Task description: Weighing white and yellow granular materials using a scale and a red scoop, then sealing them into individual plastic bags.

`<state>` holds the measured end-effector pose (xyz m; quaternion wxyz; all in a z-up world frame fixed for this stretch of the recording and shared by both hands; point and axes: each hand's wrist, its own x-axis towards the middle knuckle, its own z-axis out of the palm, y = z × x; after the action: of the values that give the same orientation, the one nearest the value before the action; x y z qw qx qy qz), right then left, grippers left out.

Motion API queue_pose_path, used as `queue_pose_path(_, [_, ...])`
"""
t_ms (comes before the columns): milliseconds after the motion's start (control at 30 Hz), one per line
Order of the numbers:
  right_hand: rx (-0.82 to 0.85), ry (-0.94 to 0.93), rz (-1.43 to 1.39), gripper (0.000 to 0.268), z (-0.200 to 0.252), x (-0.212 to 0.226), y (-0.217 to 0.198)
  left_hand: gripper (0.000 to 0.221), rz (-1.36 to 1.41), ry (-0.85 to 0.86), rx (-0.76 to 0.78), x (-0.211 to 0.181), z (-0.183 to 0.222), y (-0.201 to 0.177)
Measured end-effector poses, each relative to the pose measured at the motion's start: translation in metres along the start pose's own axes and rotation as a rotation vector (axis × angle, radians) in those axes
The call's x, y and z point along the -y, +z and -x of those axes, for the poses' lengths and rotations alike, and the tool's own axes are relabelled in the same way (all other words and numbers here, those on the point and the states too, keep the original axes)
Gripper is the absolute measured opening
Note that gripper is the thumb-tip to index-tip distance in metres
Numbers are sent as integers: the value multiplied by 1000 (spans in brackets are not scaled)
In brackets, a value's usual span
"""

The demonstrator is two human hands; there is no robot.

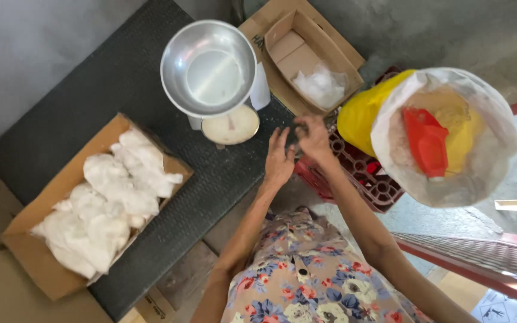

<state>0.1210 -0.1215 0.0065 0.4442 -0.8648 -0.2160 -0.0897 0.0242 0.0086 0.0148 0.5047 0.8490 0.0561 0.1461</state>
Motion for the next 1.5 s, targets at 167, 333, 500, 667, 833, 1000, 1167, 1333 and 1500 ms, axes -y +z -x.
queue_pose_path(167, [-30,246,-31,25,-51,-39,3,52,-12,-2,48,5,-22,0])
queue_pose_path(333, [-30,358,46,26,-103,-104,19,46,49,-126,60,11,-35,13])
queue_pose_path(500, [112,488,327,35,-152,-116,36,35,75,-280,49,17,-40,17])
queue_pose_path(667, [97,505,193,16,-155,-219,80,29,68,-326,-1,18,-56,18])
queue_pose_path(833, [-246,248,-559,8,-177,-201,44,27,84,-357,15,15,-66,26])
queue_pose_path(1000, [-280,797,-973,3,-202,-127,-8,27,112,-263,44,23,-72,46])
queue_pose_path(1167, [-162,918,-1436,17,-182,-114,-24,34,123,-280,46,-4,-87,35])
queue_pose_path(1333, [38,952,-1650,41,-149,-96,-28,58,201,-275,23,-4,-90,32])
queue_pose_path(1500, [88,960,-1764,41,-103,-70,-39,60,963,-512,147,-2,-83,18])
